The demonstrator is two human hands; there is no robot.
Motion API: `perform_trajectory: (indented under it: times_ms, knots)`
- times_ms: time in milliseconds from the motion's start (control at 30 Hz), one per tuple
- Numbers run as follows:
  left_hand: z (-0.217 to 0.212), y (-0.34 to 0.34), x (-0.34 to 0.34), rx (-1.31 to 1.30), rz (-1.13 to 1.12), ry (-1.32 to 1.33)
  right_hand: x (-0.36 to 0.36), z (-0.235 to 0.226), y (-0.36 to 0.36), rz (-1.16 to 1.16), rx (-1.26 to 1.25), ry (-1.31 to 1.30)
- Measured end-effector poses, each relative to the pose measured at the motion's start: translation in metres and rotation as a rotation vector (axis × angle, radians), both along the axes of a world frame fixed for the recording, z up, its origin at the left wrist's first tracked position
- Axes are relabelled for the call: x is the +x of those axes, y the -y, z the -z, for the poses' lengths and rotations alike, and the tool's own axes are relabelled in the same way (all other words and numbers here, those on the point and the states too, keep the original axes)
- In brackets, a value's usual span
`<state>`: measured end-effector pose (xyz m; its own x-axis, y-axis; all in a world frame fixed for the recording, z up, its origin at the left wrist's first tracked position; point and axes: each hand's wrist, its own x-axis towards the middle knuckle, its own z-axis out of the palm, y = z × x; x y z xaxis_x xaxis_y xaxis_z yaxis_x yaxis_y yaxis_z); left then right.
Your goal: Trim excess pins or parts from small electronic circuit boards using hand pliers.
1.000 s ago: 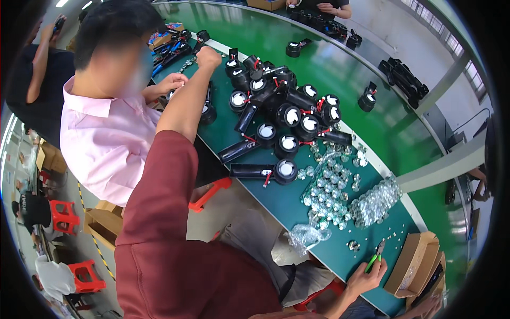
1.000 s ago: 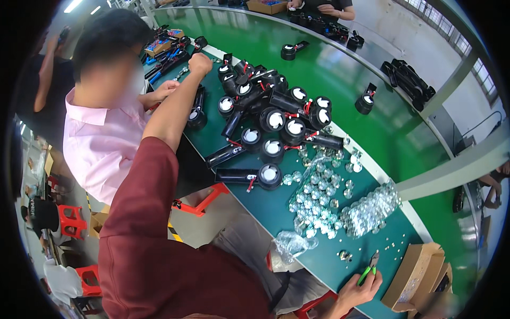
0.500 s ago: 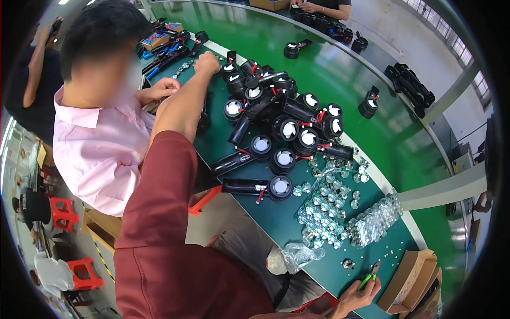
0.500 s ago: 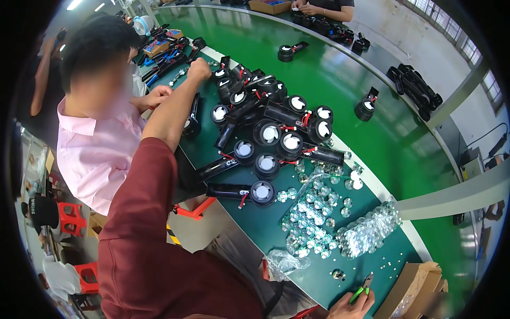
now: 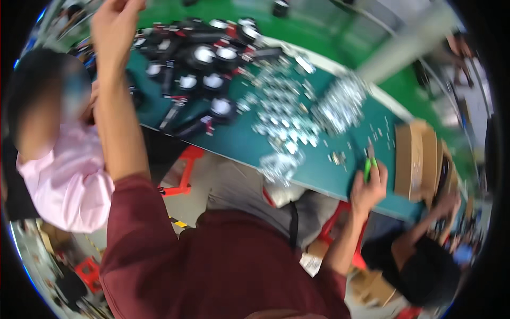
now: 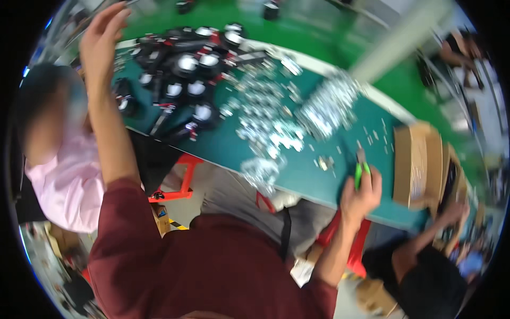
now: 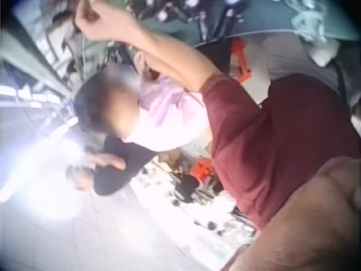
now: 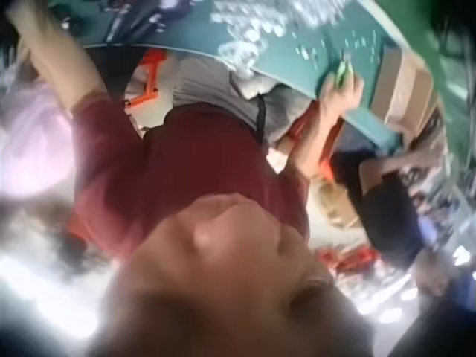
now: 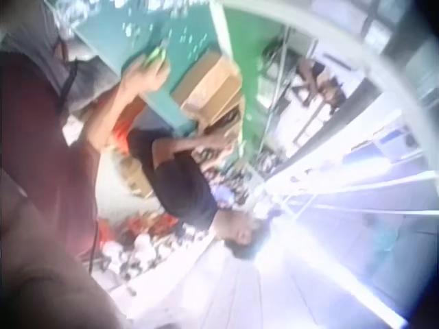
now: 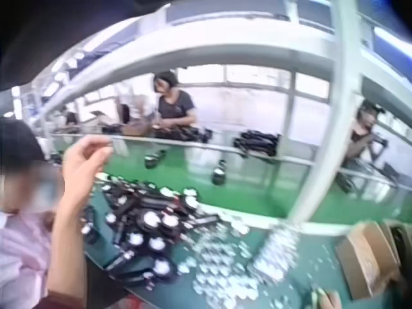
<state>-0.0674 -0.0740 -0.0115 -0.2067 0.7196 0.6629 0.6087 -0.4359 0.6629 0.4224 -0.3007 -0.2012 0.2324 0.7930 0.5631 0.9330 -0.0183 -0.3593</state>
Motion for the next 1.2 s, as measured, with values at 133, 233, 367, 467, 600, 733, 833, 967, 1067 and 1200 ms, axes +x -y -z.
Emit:
perform_trajectory:
  times_ms: [133, 233, 367, 467, 600, 733, 833, 967, 1067, 1200]
  knots:
    - [0.05, 0.112, 0.149, -0.021, 0.349, -0.029, 0.002, 0.002, 0.007, 0.084, 0.016, 0.059]
    - [0.102, 0.162, 0.219, -0.285, 0.628, -0.006, 0.004, 0.002, 0.012, 0.094, 0.028, 0.031]
    - [0.152, 0.186, 0.279, -0.181, 0.577, -0.274, 0.006, 0.005, 0.013, 0.055, 0.064, 0.025]
    - [0.16, 0.189, 0.305, -0.193, 0.529, -0.455, 0.007, 0.006, 0.016, 0.064, 0.062, 0.0]
    - [0.177, 0.184, 0.315, -0.136, 0.529, -0.532, 0.006, 0.005, 0.018, 0.057, 0.054, 0.003]
    - [0.181, 0.178, 0.315, -0.098, 0.537, -0.428, 0.006, 0.003, 0.016, 0.073, 0.03, -0.013]
    - [0.183, 0.171, 0.31, -0.087, 0.562, -0.392, 0.006, 0.001, 0.015, 0.062, 0.066, 0.023]
    - [0.178, 0.168, 0.302, -0.071, 0.579, -0.376, 0.008, 0.0, 0.013, 0.02, 0.026, 0.084]
    - [0.163, 0.176, 0.297, -0.078, 0.473, -0.502, 0.009, 0.0, 0.015, 0.049, 0.065, 0.035]
    - [0.171, 0.173, 0.286, -0.141, 0.491, -0.638, 0.008, -0.001, 0.017, 0.0, 0.081, 0.02]
